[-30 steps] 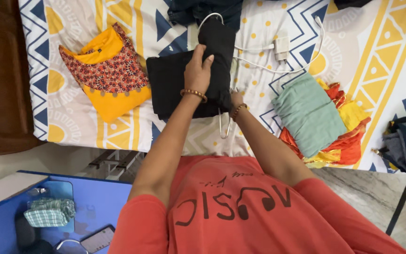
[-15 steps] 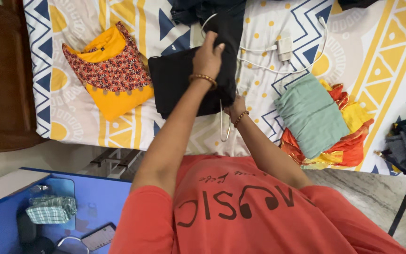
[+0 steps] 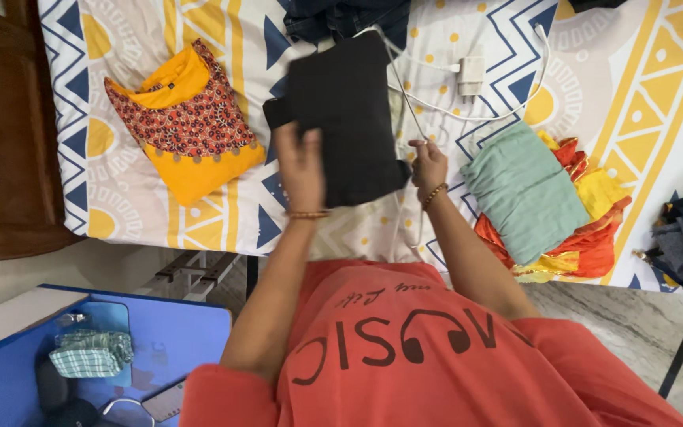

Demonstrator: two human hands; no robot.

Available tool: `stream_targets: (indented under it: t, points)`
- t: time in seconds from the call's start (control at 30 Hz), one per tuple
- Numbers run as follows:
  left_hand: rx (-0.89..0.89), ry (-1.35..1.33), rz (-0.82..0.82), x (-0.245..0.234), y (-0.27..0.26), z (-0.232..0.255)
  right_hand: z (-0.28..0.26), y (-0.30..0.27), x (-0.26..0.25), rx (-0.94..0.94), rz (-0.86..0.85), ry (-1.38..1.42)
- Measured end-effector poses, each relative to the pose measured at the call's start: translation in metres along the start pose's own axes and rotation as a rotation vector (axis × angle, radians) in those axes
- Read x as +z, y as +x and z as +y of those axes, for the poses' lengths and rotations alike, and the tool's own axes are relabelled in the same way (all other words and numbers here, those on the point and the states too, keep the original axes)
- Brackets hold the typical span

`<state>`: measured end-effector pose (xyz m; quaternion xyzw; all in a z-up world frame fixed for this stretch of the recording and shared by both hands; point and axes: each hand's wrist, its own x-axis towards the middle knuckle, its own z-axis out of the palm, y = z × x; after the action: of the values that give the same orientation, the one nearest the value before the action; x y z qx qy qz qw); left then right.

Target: The person folds a yellow patterned garment and a pair of black pants on a bed. They smooth and align the items, then fold them into compact rectangles. A white hanger is briefly moved aside during the process.

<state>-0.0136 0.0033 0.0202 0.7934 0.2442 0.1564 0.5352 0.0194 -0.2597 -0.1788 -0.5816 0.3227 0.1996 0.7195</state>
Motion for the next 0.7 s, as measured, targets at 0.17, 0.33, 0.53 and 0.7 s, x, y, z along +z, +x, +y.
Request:
stream_targets:
  t: [0.17, 0.33, 0.53, 0.7]
  points:
    - [-0.170, -0.261, -0.007, -0.030, -0.016, -0.126, -0.042, -0.037, 0.011, -0.059, 0.065, -0.175]
    - [-0.236, -0.263, 0.028, -0.006, -0.020, -0.201, -0.044, -0.030, 0.007, -0.166, 0.087, -0.228]
    - [-0.292, 0.008, 0.107, 0.006, -0.011, -0.236, -0.029, -0.022, -0.006, -0.067, -0.019, -0.141]
    - [-0.239, 0.075, 0.177, -0.001, 0.000, -0.216, -0.019, -0.018, -0.004, -0.015, -0.049, -0.248]
